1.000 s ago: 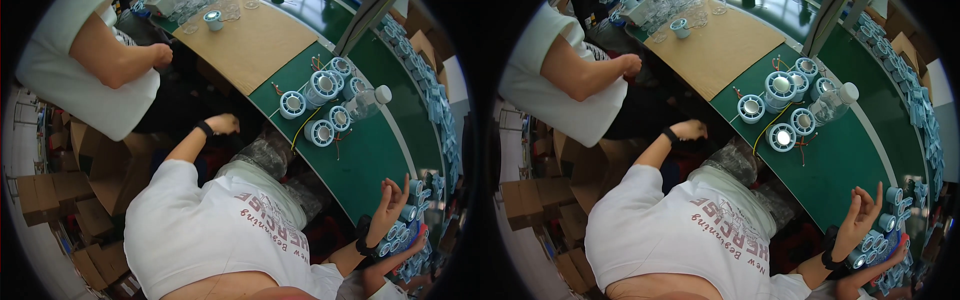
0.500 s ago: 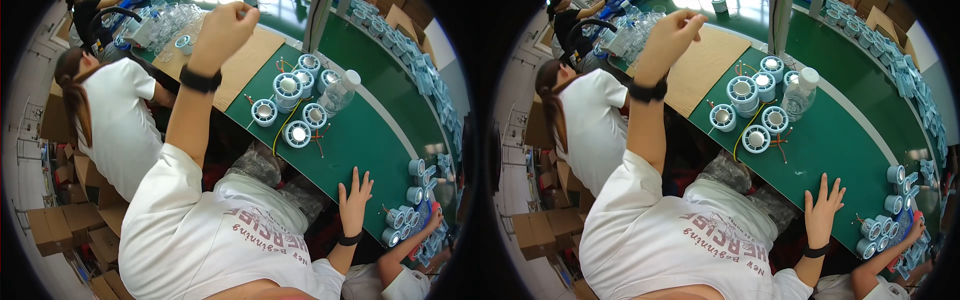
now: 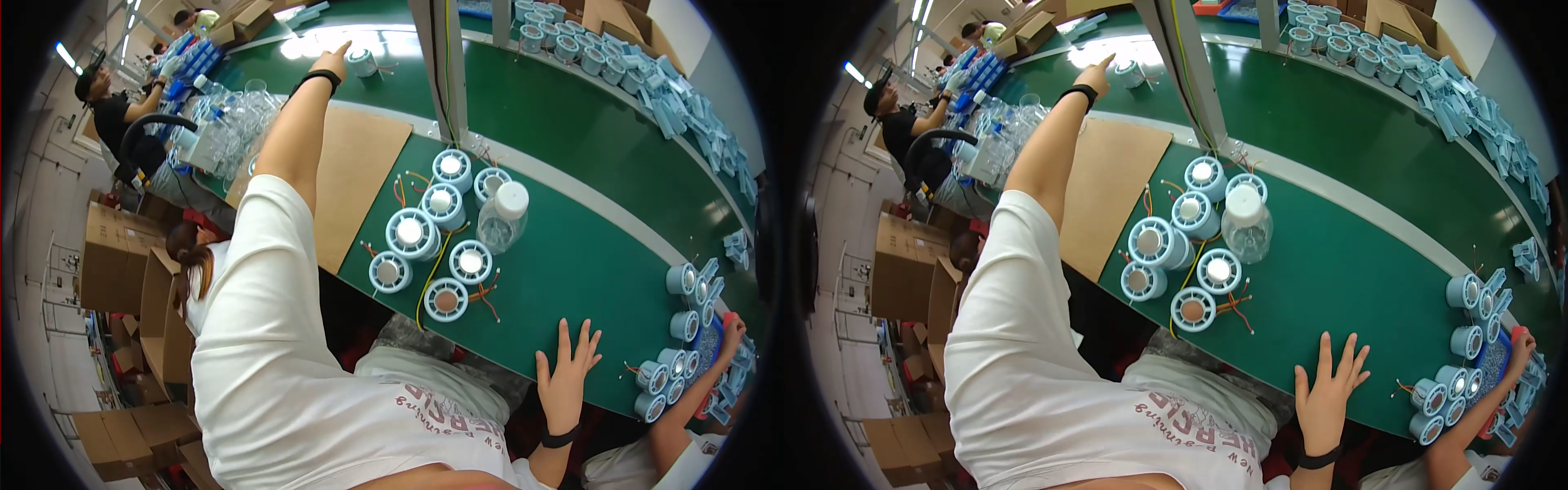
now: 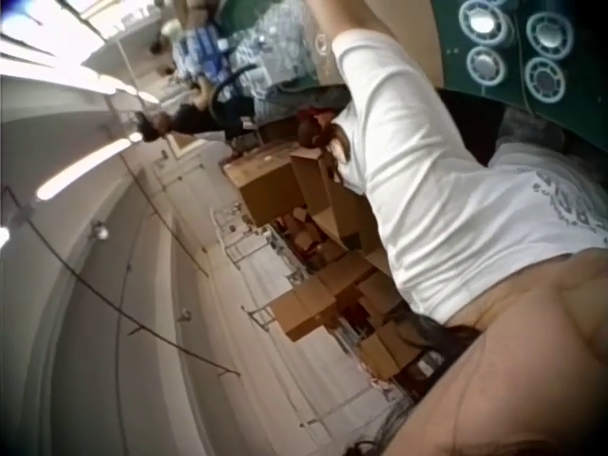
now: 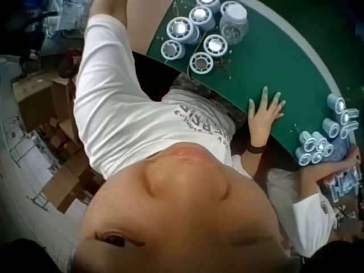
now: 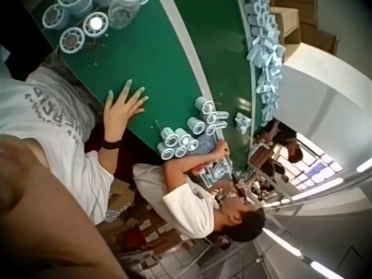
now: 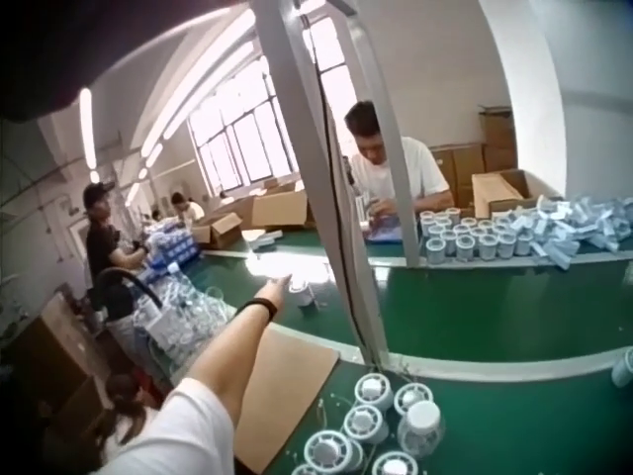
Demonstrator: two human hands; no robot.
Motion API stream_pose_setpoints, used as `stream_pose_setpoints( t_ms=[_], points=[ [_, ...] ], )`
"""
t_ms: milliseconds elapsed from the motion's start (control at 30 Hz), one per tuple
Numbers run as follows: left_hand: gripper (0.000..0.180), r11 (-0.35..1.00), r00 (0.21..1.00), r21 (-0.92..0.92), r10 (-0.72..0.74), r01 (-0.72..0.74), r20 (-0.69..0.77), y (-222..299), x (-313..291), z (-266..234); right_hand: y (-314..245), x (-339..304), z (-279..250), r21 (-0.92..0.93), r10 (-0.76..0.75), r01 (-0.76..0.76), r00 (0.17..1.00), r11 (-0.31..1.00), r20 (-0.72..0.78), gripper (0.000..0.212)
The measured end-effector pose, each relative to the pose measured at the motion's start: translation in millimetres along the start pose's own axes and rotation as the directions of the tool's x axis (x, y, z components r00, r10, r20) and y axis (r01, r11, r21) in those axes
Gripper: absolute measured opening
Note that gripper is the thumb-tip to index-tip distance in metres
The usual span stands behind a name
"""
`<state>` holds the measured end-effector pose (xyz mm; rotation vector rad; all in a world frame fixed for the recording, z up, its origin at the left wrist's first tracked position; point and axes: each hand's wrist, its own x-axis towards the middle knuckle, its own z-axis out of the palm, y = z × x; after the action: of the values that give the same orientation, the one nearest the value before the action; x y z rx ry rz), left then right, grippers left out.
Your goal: The person picks up a motor, wipes its exterior with a cloth, and places it on the table. They repeat this process for several more motors, cleaning each one before setting it down.
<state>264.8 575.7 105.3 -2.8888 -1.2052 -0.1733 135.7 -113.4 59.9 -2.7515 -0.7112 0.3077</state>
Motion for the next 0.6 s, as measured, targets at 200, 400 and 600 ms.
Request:
stream_pose_setpoints(
  t_ms=[200,400,600],
  points=[
    [0.083,0.976,0.994,-0.197,0.102,-0.092,0.044,20,16,20,-8,0,-5,-0.009,0.047,-0.047,0.998,0.999,0.03,0.064],
    [0.079,0.904,0.973,-0.416,0.179,-0.103,0.148,26,10,24,-7,3,-6,-0.002,0.056,-0.056,0.998,0.998,0.039,0.065],
    [0.076,0.926,0.956,-0.283,0.19,-0.25,-0.222,23,-55,15,-3,-1,0,-0.036,0.007,-0.006,1.0,0.999,0.015,0.063]
  ],
)
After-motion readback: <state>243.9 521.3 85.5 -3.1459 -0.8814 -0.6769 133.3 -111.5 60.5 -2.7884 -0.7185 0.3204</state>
